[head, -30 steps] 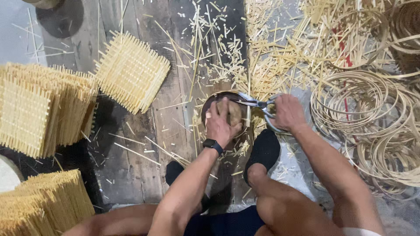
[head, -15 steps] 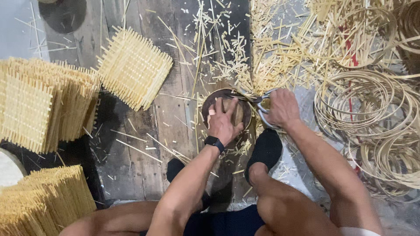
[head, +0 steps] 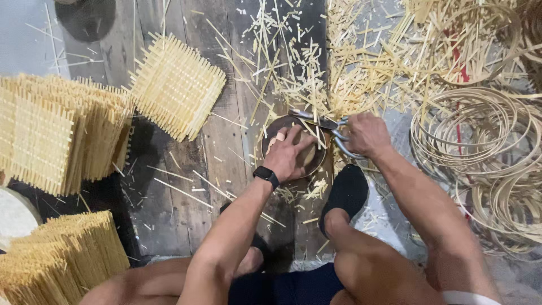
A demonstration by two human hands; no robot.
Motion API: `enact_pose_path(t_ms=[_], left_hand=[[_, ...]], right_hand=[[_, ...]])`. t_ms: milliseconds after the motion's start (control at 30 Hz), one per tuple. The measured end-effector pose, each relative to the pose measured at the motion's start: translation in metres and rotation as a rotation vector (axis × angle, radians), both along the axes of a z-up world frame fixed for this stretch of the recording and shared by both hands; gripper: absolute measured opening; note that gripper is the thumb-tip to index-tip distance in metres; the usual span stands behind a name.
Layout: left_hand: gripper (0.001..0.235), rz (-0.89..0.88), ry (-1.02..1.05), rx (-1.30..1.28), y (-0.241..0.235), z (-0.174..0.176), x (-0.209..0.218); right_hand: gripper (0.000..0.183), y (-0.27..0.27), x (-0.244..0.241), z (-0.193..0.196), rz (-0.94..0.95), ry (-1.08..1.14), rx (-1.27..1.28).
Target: The person assembles small round woven trays by placing a pre-woven square mat over a circular wooden mold, then trimming the excess mat with shears. The finished trays are stacked nearby.
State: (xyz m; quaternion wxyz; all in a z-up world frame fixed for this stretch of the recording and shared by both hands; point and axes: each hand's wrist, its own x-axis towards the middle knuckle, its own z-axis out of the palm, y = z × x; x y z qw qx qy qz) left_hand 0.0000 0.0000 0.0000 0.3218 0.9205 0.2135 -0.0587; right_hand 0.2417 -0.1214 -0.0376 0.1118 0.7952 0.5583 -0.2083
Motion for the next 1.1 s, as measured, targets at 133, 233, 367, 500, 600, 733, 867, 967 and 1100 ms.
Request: enact_pose_path(t_ms=[133,233,367,500,600,733,867,967,1100], left_hand=[[0.100,-0.019,0.018,-0.024,0.003,0.006,0.002],[0.098,0.096,-0.060,-0.002,-0.005,0.007,0.000],[0.099,0.567,-0.022,-0.070,-0.030,0.008,0.013],[0.098,0.539,-0.051,0.024,-0.033,0.001,0.008],[0.099,0.519,-0.108,0.082,-0.033,-0.005,0.011],[0.100,0.512,-0.081,0.096,-0.034,-0.004,0.012],[0.100,0.514,-0.028,0.001,-0.030,-0.010,0.010],[0.080,0.478,-0.189,-0.068,-0.012,-0.021,0.006],[0.053,0.603,-0.202,0.034,0.037,-0.037,0.008]], right_hand=[[0.048,-0.017,0.025,-0.014,-0.229,0.088,-0.130],[0.046,-0.038,0.056,-0.043,-0.580,0.194,-0.061],[0.050,-0.098,0.077,-0.073,-0.606,0.392,0.095],[0.053,-0.145,0.093,-0.039,-0.496,0.515,-0.291],[0.056,-0.135,0.096,-0.022,-0.309,0.449,-0.574],[0.047,-0.065,0.134,-0.058,-0.114,0.375,-0.481],[0.038,-0.024,0.197,-0.083,-0.275,0.296,-0.318],[0.032,-0.029,0.195,-0.097,-0.641,0.269,0.065],[0.039,-0.050,0.099,-0.106,-0.849,0.247,0.168]])
